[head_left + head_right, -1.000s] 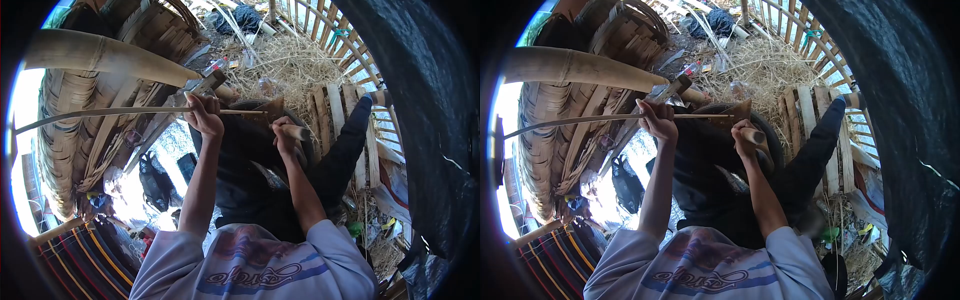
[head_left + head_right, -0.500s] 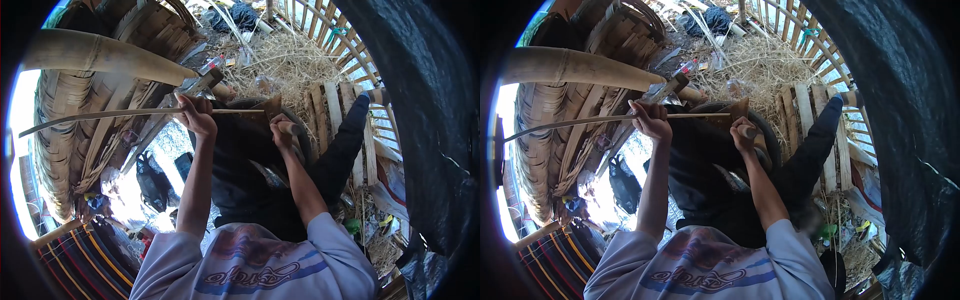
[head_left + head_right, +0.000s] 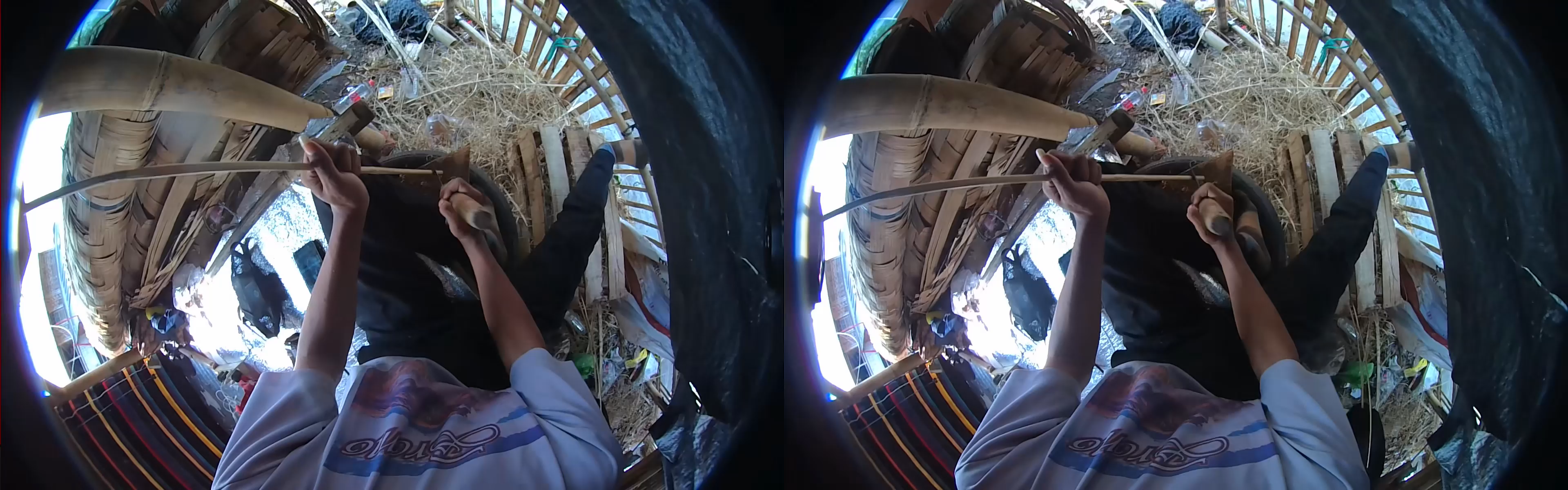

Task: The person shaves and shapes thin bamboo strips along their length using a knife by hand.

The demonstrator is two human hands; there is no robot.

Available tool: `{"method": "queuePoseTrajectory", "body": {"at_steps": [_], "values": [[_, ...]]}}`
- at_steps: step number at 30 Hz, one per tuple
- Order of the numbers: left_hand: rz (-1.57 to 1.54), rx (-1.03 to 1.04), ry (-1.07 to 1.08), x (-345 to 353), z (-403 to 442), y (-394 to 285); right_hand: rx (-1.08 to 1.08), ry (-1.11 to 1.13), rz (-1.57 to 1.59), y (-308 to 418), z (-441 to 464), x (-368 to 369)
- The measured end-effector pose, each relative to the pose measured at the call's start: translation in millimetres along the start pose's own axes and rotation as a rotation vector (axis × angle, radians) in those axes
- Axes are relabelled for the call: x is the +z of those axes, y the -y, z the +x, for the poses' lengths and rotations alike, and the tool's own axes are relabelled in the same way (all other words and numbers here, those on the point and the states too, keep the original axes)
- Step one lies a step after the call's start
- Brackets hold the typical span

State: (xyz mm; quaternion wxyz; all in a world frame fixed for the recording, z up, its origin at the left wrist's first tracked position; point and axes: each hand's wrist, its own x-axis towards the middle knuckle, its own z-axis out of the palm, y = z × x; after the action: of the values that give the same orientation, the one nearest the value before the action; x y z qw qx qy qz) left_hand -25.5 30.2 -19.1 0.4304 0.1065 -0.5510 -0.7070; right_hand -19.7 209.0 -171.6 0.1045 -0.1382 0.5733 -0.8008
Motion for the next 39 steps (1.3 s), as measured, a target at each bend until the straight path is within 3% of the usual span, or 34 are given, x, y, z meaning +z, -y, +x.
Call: {"method": "queuePoseTrajectory", "body": {"at_steps": [1, 3, 5, 6, 7, 10, 12, 13, 15, 18, 19, 21, 23, 25, 26, 33, 36, 39], "values": [[-0.007, -0.003, 0.020, 0, -1, 0, -0.138, 0.017, -0.215, -20, 8, -3], [-0.006, 0.010, 0.038, 3, -5, -2, -0.134, 0.037, -0.190, -24, 12, -1], [0.005, 0.003, -0.002, 3, -5, -2, 0.148, 0.028, 0.249, 35, 10, 9], [0.000, -0.007, 0.022, 1, -4, -1, 0.103, 0.055, 0.259, 56, 9, 17], [-0.017, -0.007, 0.024, 2, -1, 1, -0.094, 0.127, 0.332, 64, 14, 26], [0.004, -0.011, -0.037, 2, 3, 0, -0.135, 0.120, 0.226, 2, 9, 9], [-0.004, 0.010, -0.013, 3, 4, 0, 0.109, -0.061, 0.036, -18, 2, -4], [-0.013, 0.004, 0.009, 1, 3, 1, 0.302, -0.057, 0.171, 10, 5, -3], [-0.043, -0.028, 0.034, -8, -1, 1, 0.062, 0.014, 0.276, 51, 8, 18], [0.029, 0.008, -0.052, -4, 4, 3, -0.245, 0.100, 0.251, 46, 13, 33], [0.021, 0.027, -0.052, -6, 6, 2, -0.261, 0.112, 0.253, 33, 15, 28], [0.001, -0.018, -0.051, -13, 4, -6, 0.112, 0.089, 0.202, 26, 18, 16], [0.015, -0.006, -0.055, -15, 5, -3, 0.130, 0.075, 0.205, 30, 22, 19], [0.004, -0.003, -0.089, -15, -1, -3, 0.070, 0.161, 0.319, 73, 16, 36], [0.020, -0.020, -0.084, -15, -1, -3, -0.244, 0.228, 0.245, 73, 22, 44], [0.012, 0.014, -0.075, -27, -1, -1, 0.076, 0.116, 0.092, 30, 11, 16], [0.018, -0.012, -0.098, -24, 0, -3, -0.212, 0.243, 0.302, 80, 6, 48], [0.020, -0.019, -0.169, -31, 2, -2, -0.339, 0.182, 0.137, 49, 4, 46]]}}
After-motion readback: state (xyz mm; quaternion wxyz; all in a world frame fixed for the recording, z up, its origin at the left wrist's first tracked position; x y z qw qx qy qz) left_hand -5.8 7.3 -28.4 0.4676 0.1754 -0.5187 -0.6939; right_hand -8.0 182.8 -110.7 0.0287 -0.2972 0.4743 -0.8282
